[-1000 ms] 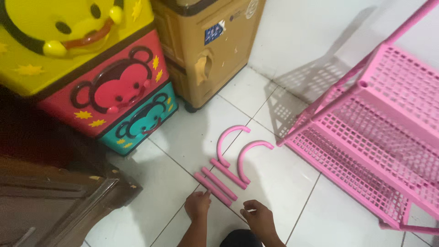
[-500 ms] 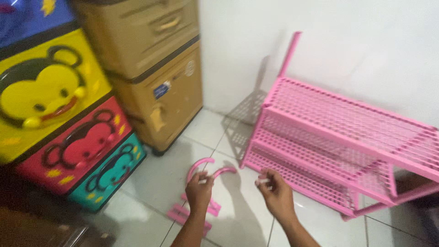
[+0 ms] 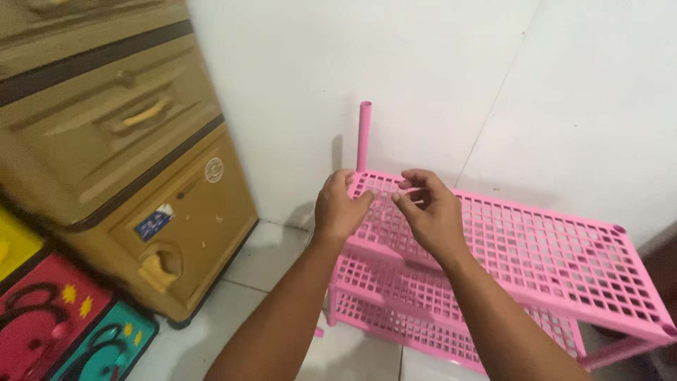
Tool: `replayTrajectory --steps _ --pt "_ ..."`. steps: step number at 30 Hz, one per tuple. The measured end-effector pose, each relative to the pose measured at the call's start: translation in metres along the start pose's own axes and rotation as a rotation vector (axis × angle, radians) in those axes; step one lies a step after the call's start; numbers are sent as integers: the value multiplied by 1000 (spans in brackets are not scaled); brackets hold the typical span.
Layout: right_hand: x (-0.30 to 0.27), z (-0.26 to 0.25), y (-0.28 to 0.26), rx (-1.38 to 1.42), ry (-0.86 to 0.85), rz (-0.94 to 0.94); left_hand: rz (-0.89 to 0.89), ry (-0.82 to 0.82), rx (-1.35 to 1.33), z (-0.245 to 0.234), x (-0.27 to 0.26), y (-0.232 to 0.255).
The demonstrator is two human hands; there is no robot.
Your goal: The person disassembles a pink plastic three-tier shelf by hand. They remove the curved handles, then detach the top shelf and vertical support poles one by one, placing the parts on the floor.
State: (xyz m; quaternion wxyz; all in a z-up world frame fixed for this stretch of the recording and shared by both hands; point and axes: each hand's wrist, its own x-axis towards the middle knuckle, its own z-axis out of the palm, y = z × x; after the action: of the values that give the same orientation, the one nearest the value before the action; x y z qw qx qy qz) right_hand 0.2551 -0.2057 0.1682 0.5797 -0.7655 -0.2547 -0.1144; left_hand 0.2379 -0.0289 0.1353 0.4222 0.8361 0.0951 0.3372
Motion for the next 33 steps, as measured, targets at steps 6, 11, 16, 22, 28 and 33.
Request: replayTrajectory --steps 6,11,16,22,28,33 --pt "86 33 44 -9 -51 122 -256 -490 230 41 76 -21" --pt "140 80 85 -30 -39 -90 -337 -584 185 49 78 -29" --pt "173 134 96 336 14 287 -323 -575 137 37 79 -27" --pt "182 138 74 282 57 380 -323 -649 170 35 84 -30" --pt "182 152 65 227 244 288 -312 -642 147 48 82 -48" --pt "184 152 67 237 234 304 -277 -613 182 47 80 -51"
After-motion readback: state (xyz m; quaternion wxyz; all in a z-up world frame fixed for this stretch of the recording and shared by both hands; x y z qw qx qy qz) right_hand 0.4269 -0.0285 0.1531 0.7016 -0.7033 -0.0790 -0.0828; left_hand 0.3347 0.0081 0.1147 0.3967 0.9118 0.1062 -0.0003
